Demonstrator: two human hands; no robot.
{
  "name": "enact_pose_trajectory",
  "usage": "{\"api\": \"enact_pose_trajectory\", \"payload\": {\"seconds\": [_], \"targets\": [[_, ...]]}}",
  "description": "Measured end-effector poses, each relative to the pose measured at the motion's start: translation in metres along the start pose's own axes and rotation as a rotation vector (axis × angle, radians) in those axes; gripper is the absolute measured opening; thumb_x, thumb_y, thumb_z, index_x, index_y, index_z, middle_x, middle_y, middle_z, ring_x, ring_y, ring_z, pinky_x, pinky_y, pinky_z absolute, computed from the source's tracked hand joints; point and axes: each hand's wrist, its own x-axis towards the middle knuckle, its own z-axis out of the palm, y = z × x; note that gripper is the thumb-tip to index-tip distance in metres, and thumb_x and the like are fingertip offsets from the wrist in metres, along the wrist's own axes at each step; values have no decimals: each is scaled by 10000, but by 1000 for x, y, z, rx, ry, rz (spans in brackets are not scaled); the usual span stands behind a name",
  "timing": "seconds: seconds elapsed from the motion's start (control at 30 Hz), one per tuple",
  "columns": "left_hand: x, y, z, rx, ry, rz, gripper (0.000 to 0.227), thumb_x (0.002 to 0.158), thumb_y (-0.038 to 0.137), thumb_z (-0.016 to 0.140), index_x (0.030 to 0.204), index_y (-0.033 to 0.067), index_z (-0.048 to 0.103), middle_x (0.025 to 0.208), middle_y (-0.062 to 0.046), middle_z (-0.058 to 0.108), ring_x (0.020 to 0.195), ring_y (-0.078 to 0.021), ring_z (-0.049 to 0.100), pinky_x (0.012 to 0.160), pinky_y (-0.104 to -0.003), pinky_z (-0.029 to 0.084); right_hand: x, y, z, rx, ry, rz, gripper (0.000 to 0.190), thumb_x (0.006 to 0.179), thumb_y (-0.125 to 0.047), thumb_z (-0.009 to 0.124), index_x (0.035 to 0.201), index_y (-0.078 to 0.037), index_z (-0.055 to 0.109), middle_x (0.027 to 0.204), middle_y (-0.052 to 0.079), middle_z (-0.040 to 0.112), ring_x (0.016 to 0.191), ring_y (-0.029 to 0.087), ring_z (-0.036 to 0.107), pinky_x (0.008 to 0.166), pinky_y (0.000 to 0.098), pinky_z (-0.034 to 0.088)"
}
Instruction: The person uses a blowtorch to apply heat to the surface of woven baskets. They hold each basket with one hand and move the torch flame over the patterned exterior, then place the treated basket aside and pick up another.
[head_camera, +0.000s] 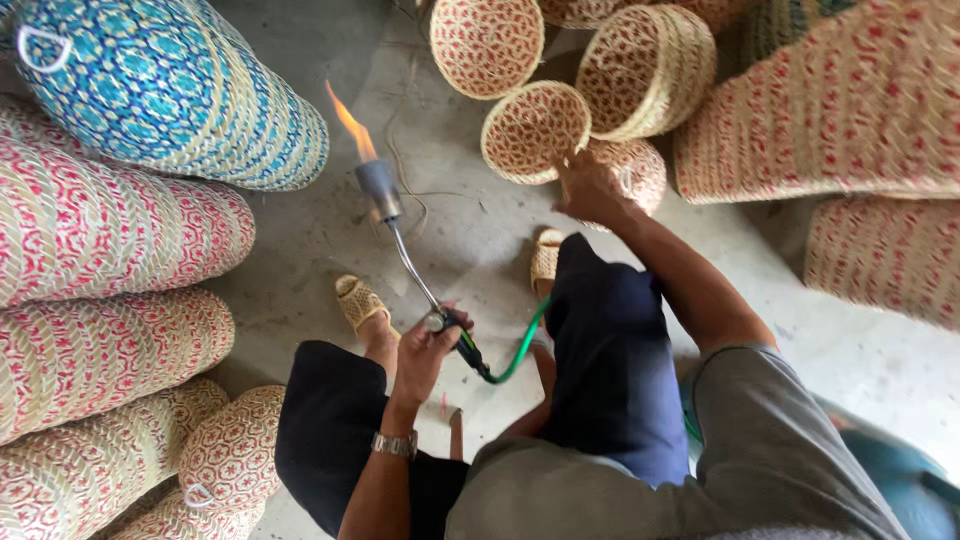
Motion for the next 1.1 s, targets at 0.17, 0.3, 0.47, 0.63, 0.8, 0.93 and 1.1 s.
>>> {"api": "enact_pose_trajectory", "payload": {"seconds": [0.17, 0.3, 0.47, 0.63, 0.8, 0.93, 1.1], "targets": [[9, 8, -5, -4, 10, -77, 388, 984, 12, 604, 1367, -40, 575, 1170, -115, 691, 1100, -223, 703, 957, -372, 609, 41, 20, 66, -171, -141, -21, 750, 760, -277, 827, 1387, -67, 473, 1357, 172, 490, 1301, 378, 440, 1122, 601, 345], [17, 14, -4, -24, 50, -109, 386, 974, 21, 601, 1356, -31, 577, 1173, -106, 690, 1087, -224, 708, 958, -386, 623, 58, 33, 80, -276, -247, 3, 484, 825, -239, 759, 1239, -90, 555, 1175, 134, 550, 1184, 344, 507, 1120, 611, 332], [21, 15, -5, -40, 37, -121, 392, 980, 17, 606, 1368, -29, 579, 1172, -105, 695, 1097, -224, 701, 956, -396, 613, 41, 24, 89, -335, -299, -117, 164, 907, -193, 673, 1053, -119, 658, 947, 87, 624, 1038, 301, 592, 1117, 624, 317], [20, 11, -7, -90, 49, -161, 419, 965, 15, 626, 1378, -34, 574, 1168, -108, 701, 1096, -227, 698, 978, -406, 592, 32, 8, 66, -409, -249, -287, 160, 1002, -160, 600, 915, -149, 734, 745, 34, 679, 922, 254, 660, 1148, 617, 306], [20, 3, -9, -139, 33, -177, 443, 963, 6, 637, 1393, -53, 550, 1164, -108, 688, 1094, -230, 690, 991, -402, 581, 122, 53, 53, -694, 206, -280, 223, 1022, -187, 601, 1211, -123, 702, 1340, 125, 671, 1374, 347, 555, 1217, 657, 150], [23, 1, -10, -168, 57, -200, 453, 956, -8, 634, 1397, -52, 544, 1161, -107, 684, 1089, -227, 685, 984, -396, 580, 175, 97, 79, -685, 182, -26, 740, 994, -231, 643, 1642, -130, 300, 1684, 281, 191, 1550, 437, 176, 1221, 611, 147], [24, 0, -16, -95, 100, -275, 455, 943, -17, 610, 1394, -42, 553, 1154, -104, 693, 1095, -229, 698, 983, -381, 579, 217, 129, 103, 291, 244, 566, 1017, 1018, -498, 673, 1625, -70, -21, 1693, 301, 78, 1554, 469, 88, 1259, 557, 153]]}}
